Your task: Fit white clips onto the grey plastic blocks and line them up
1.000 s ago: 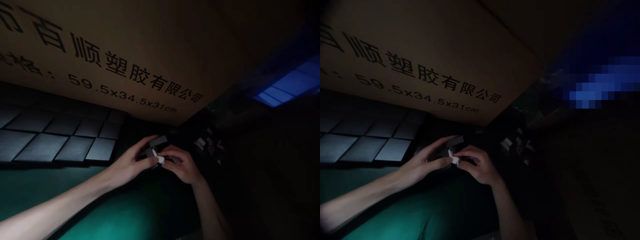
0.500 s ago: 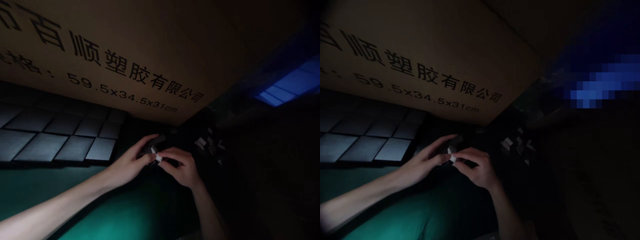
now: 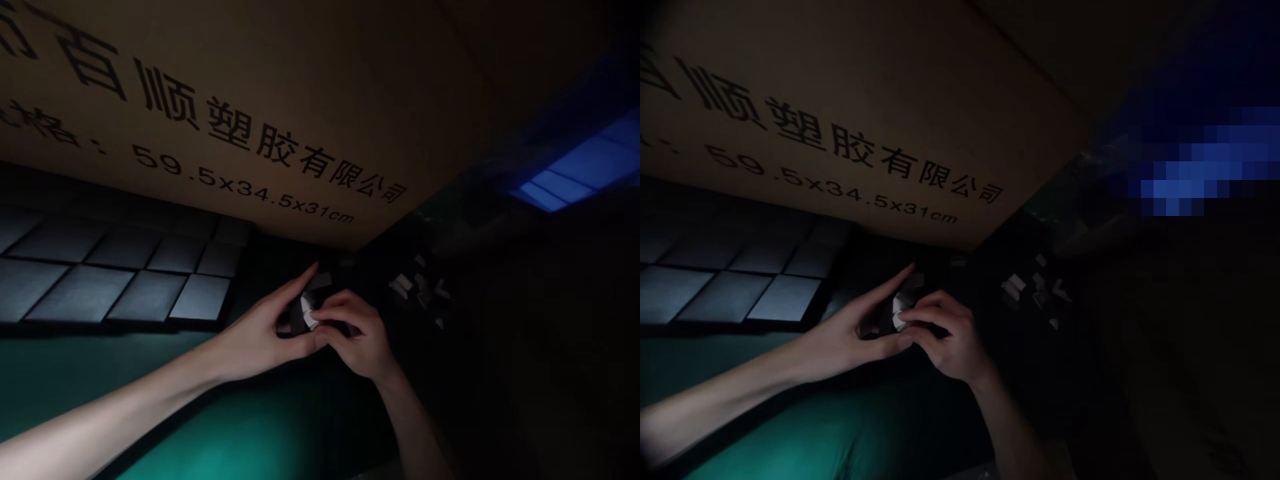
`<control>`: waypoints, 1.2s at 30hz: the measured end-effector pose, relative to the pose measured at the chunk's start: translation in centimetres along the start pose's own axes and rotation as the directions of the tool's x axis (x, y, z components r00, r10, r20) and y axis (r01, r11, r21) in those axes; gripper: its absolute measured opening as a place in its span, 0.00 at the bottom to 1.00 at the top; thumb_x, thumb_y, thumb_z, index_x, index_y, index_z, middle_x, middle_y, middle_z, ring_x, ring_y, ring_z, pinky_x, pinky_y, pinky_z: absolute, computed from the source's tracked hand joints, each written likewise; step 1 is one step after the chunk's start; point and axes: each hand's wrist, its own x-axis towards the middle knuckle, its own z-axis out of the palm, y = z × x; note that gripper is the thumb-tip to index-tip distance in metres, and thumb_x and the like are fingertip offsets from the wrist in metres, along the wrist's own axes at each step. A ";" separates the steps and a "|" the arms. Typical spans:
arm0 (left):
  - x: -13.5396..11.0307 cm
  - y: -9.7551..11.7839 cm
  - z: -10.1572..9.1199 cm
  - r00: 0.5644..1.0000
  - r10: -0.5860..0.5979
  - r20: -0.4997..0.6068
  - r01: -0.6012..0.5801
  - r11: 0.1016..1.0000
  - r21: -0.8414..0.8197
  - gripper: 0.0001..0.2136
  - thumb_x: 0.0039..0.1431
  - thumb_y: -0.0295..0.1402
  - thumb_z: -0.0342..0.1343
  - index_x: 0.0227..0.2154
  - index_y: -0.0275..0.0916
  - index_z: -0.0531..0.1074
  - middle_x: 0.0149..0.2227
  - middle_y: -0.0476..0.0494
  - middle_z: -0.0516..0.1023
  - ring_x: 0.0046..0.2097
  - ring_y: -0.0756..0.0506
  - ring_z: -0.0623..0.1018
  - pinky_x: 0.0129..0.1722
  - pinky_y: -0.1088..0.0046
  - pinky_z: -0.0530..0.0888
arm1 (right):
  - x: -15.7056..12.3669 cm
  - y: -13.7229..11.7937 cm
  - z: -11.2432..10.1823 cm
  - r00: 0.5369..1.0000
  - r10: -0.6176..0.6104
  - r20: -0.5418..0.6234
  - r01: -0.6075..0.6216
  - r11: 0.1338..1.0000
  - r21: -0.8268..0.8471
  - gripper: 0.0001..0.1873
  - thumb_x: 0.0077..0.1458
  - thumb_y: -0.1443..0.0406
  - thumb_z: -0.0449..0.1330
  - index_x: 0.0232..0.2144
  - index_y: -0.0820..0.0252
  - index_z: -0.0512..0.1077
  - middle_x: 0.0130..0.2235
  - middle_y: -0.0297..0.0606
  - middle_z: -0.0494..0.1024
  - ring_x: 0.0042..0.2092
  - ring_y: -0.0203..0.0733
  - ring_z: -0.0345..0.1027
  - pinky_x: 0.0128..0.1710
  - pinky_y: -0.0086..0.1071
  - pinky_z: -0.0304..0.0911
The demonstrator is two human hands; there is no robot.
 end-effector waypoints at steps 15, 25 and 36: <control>0.1 -0.4 -0.1 0.996 0.078 -0.031 -0.073 0.988 0.139 0.41 0.60 0.41 0.59 0.71 0.45 0.44 0.72 0.42 0.52 0.70 0.35 0.57 0.67 0.54 0.60 | -0.2 -0.1 -0.6 0.992 0.013 0.127 -0.007 0.999 -0.043 0.22 0.60 0.74 0.60 0.53 0.47 0.75 0.45 0.35 0.76 0.46 0.34 0.74 0.47 0.27 0.72; 0.1 -1.0 -0.1 0.997 0.076 -0.018 -0.070 0.974 0.216 0.39 0.63 0.35 0.54 0.72 0.47 0.40 0.74 0.46 0.45 0.72 0.37 0.52 0.68 0.56 0.57 | -0.4 0.0 0.4 0.979 -0.167 0.120 0.195 0.938 -0.287 0.24 0.58 0.74 0.61 0.55 0.52 0.73 0.44 0.37 0.79 0.45 0.37 0.74 0.47 0.32 0.75; 0.1 -1.1 0.0 0.993 -0.033 -0.110 0.029 0.999 -0.037 0.37 0.58 0.33 0.54 0.69 0.54 0.49 0.73 0.59 0.48 0.73 0.37 0.46 0.71 0.54 0.43 | -0.8 -0.3 1.0 0.929 -0.340 0.144 0.368 0.828 -0.424 0.28 0.60 0.77 0.59 0.60 0.57 0.68 0.48 0.44 0.80 0.51 0.45 0.76 0.49 0.38 0.78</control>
